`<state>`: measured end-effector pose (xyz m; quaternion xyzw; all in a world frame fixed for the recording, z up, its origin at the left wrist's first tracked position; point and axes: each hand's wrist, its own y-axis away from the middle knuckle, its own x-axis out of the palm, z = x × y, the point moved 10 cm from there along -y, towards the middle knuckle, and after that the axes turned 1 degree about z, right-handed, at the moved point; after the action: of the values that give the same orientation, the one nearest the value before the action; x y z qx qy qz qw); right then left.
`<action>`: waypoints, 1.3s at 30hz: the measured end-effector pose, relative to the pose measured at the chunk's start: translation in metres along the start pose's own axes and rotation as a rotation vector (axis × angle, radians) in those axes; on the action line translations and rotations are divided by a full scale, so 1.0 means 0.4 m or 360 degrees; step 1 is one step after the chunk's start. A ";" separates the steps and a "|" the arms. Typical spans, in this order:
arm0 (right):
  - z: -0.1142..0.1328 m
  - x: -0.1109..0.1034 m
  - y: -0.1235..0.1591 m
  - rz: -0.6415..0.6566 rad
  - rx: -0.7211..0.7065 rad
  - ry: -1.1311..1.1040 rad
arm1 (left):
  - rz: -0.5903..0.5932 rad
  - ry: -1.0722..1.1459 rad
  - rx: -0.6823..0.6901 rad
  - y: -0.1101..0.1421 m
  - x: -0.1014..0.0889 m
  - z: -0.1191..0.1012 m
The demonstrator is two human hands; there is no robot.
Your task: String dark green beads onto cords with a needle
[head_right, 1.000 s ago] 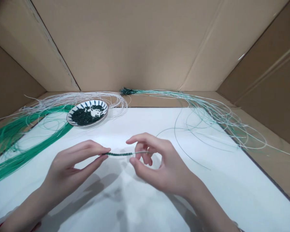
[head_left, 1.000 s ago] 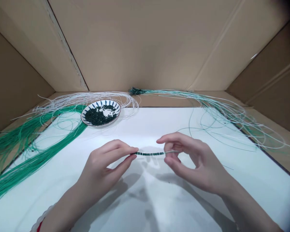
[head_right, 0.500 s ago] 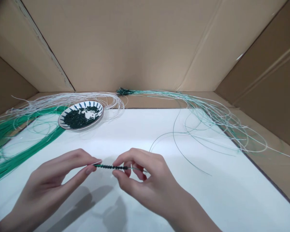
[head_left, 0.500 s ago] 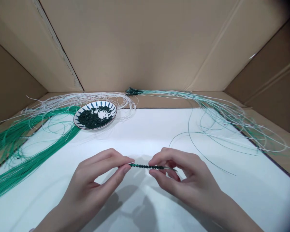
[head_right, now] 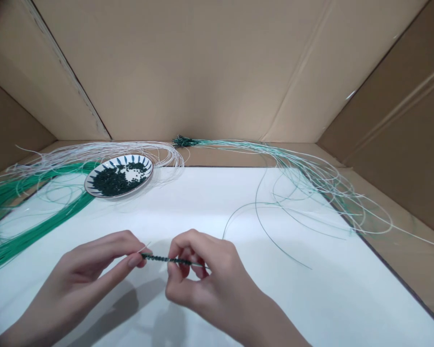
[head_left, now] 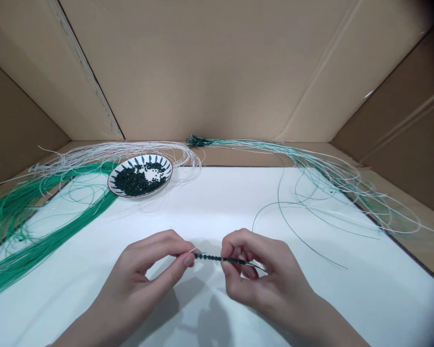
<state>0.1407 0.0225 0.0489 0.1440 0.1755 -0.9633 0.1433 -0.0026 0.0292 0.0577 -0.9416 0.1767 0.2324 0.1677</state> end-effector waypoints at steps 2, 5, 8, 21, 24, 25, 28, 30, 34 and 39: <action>-0.005 0.008 0.000 0.0022 0.0014 -0.0005 | -0.0003 0.0030 -0.0009 0.003 0.003 0.004; -0.012 0.016 0.003 0.0044 0.0028 -0.0001 | -0.0010 0.0090 -0.0062 0.009 0.007 0.013; -0.013 0.016 0.007 0.0051 0.0022 0.0026 | -0.0024 0.0169 -0.0115 0.013 0.007 0.022; -0.003 0.036 0.019 0.0056 -0.0094 0.0059 | -0.0017 0.0303 0.0030 0.025 0.039 0.012; -0.001 0.037 0.024 0.0048 -0.0115 0.0080 | -0.0040 0.0273 0.0019 0.027 0.035 0.010; 0.000 0.037 0.024 0.0053 -0.0105 0.0085 | -0.0047 0.0253 0.0009 0.027 0.033 0.009; 0.005 0.033 0.019 0.0073 -0.0071 0.0070 | -0.0032 0.0202 0.0008 0.024 0.032 0.003; 0.010 0.030 0.014 0.0080 -0.0055 0.0058 | -0.0047 0.0190 0.0026 0.020 0.029 -0.004; 0.009 0.027 0.009 0.0093 0.0006 0.0063 | -0.0049 0.0177 0.0024 0.016 0.026 -0.009; 0.000 0.023 0.013 0.0074 0.0041 0.0059 | -0.0017 0.0189 0.0029 0.014 0.025 -0.013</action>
<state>0.1340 0.0159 0.0443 0.1675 0.1624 -0.9591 0.1605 0.0053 0.0195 0.0558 -0.9531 0.1836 0.1735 0.1668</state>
